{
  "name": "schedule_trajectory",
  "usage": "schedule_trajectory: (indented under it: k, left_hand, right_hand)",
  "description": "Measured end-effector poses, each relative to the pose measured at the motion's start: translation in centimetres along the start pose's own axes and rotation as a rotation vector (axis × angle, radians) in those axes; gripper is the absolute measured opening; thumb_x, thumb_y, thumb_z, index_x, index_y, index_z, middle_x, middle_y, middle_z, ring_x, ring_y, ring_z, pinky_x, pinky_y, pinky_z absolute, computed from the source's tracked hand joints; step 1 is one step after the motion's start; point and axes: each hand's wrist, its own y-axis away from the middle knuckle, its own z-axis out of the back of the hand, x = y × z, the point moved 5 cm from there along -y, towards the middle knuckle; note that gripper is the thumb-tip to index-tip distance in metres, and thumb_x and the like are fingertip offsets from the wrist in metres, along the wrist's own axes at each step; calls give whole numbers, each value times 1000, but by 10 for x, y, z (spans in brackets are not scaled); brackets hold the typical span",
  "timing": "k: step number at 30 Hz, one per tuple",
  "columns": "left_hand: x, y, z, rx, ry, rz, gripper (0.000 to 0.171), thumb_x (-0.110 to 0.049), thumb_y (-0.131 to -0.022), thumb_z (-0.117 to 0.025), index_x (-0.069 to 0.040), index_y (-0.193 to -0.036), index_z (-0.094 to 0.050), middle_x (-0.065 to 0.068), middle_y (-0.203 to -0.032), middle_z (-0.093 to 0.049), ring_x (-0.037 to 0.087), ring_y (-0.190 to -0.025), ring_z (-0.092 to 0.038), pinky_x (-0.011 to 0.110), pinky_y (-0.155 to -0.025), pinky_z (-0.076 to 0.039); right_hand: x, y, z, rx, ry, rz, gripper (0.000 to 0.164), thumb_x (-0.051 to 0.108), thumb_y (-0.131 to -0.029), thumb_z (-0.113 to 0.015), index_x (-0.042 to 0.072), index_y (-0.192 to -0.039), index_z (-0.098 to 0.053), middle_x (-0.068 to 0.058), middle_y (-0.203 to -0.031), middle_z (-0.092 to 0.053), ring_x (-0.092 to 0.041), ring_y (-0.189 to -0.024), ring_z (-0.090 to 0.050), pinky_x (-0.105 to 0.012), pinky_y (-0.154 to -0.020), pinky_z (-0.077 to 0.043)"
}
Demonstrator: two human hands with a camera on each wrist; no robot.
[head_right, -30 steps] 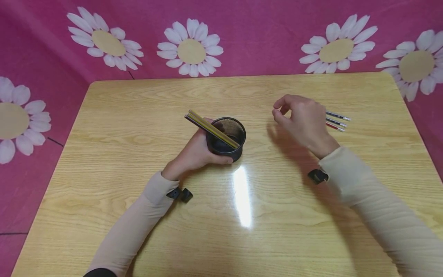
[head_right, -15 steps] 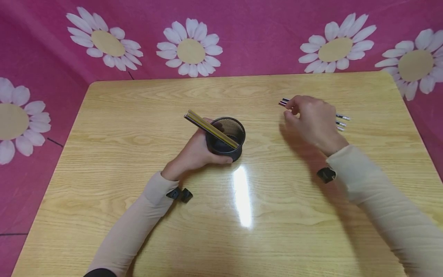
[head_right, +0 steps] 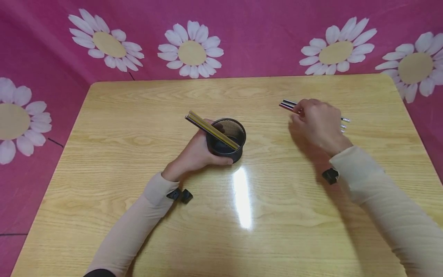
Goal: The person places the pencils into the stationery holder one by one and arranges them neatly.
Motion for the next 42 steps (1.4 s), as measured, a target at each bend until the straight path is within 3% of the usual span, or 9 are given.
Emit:
schedule_trajectory:
  k: [4,16,29,42]
  left_hand:
    - [-2,-1,0,1,-1,3,99,-17,-63,-108,-3,-142,-51,10,-138,-63,20,-131,-57,32,-120,-39]
    - [-3,-3,0,0,8,4,97,-16,-63,-107,0,-141,-51,12,-138,-62,20,-130,-58,32,-119,-39]
    - [-2,-3,0,3,22,-9,95,-15,-63,-107,0,-139,-52,11,-135,-63,20,-129,-59,31,-119,-39]
    - [1,-1,-1,11,6,-26,94,-16,-64,-107,0,-139,-53,11,-134,-63,20,-128,-58,30,-118,-40]
  right_hand:
    - [-7,-3,-1,-18,17,18,19,21,-99,-78,3,-107,-77,-15,-87,-68,-37,-76,-62,-54,-57,-42]
    - [-19,-10,-8,61,87,0,18,13,-99,-74,-2,-110,-75,-21,-95,-69,-43,-82,-66,-60,-61,-47]
    - [-24,-10,-9,-54,124,50,15,6,-94,-71,-2,-106,-75,-22,-93,-69,-48,-77,-66,-64,-57,-49]
    - [-24,-9,-13,13,152,21,16,7,-96,-73,-4,-106,-76,-25,-98,-69,-50,-84,-67,-65,-60,-51]
